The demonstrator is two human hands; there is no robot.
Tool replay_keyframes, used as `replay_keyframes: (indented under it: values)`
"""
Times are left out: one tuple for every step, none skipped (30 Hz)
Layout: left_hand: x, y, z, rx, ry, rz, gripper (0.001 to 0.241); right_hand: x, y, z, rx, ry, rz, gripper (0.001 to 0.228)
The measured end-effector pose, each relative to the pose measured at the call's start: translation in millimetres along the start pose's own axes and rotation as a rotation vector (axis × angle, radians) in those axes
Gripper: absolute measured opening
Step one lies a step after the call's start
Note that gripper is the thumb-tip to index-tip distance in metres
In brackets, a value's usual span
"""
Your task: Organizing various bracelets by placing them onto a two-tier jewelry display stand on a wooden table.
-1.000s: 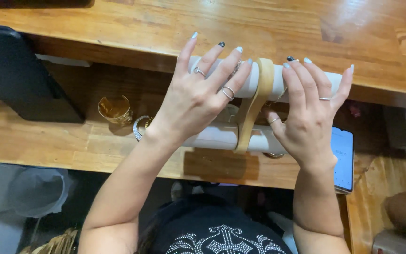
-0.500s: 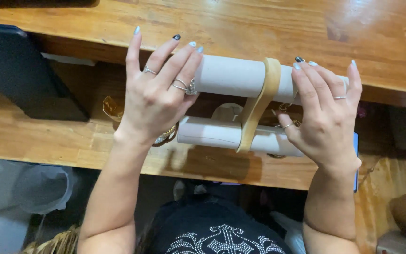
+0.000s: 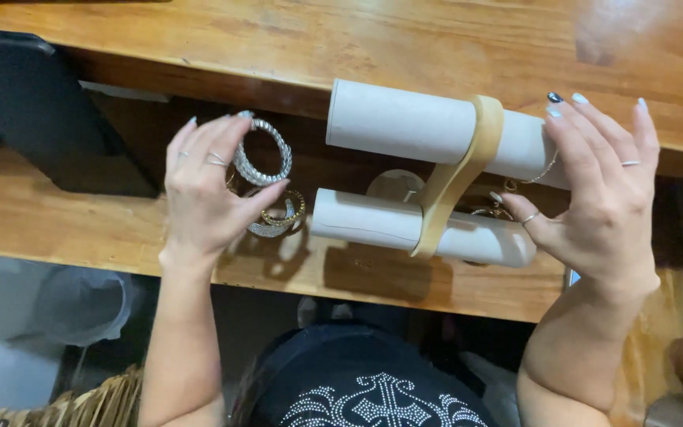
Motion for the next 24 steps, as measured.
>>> replay_keyframes:
  values:
    - [5,-11,-12,0.023,0.052,0.041,0.066,-2,1,-3,0.016,-0.018,-0.010,0.071]
    - [10,-22,-23,0.046,0.104,0.083,0.066,-5,2,-5,0.032,-0.037,-0.021,0.074]
    - [13,-29,-33,0.047,0.106,0.082,0.066,-6,5,-8,0.033,-0.036,-0.020,0.074]
    - [18,-36,-42,0.069,0.150,0.087,0.068,-7,7,-10,0.059,-0.054,-0.044,0.075]
    - [22,-45,-51,0.092,0.192,0.088,0.070,-8,9,-14,0.086,-0.074,-0.072,0.077]
    - [23,-47,-57,0.093,0.191,0.085,0.070,-11,10,-20,0.088,-0.077,-0.073,0.077]
    - [23,-50,-61,0.108,0.203,0.094,0.069,-15,11,-26,0.098,-0.096,-0.096,0.077]
    - [23,-53,-66,0.122,0.215,0.103,0.069,-19,13,-32,0.108,-0.114,-0.119,0.078]
    - [23,-55,-69,0.124,0.212,0.097,0.069,-23,15,-38,0.111,-0.118,-0.123,0.078]
    - [23,-57,-73,0.141,0.233,0.110,0.069,-27,18,-44,0.110,-0.106,-0.160,0.075]
    - [24,-58,-75,0.157,0.252,0.125,0.070,-31,20,-49,0.106,-0.093,-0.198,0.072]
    - [24,-59,-77,0.157,0.246,0.121,0.070,-31,23,-51,0.106,-0.097,-0.203,0.072]
    - [24,-61,-80,0.176,0.264,0.135,0.071,-32,26,-53,0.113,-0.116,-0.244,0.074]
    - [24,-62,-82,0.195,0.281,0.149,0.071,-32,29,-55,0.121,-0.134,-0.285,0.077]
    - [23,-63,-82,0.196,0.279,0.144,0.071,-32,31,-59,0.124,-0.136,-0.289,0.077]
    - [21,-63,-82,0.198,0.268,0.175,0.070,-33,34,-62,0.113,-0.148,-0.296,0.079]
    - [19,-62,-83,0.202,0.259,0.209,0.068,-33,36,-65,0.102,-0.159,-0.298,0.082]
    - [17,-62,-83,0.204,0.260,0.206,0.068,-33,38,-69,0.105,-0.159,-0.299,0.082]
    - [15,-63,-83,0.226,0.234,0.237,0.067,-32,39,-72,0.092,-0.164,-0.250,0.082]
    - [14,-64,-84,0.249,0.209,0.269,0.065,-32,40,-74,0.079,-0.169,-0.201,0.083]
    - [13,-63,-84,0.251,0.212,0.270,0.065,-28,40,-80,0.081,-0.168,-0.198,0.083]
    - [11,-63,-84,0.255,0.207,0.251,0.061,-27,40,-87,0.073,-0.233,-0.179,0.083]
    - [10,-64,-84,0.257,0.200,0.232,0.058,-26,40,-94,0.064,-0.299,-0.161,0.083]
    - [9,-63,-85,0.257,0.201,0.233,0.058,-21,35,-100,0.063,-0.299,-0.160,0.083]
Point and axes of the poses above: each hand's wrist, its own z-axis towards the middle knuckle, its own y-axis out of the back of the hand, x = y × z, the point moved 3 cm from there along z, towards the middle knuckle, and after that the axes turned 5 degrees about -z, right-handed, at the moved point
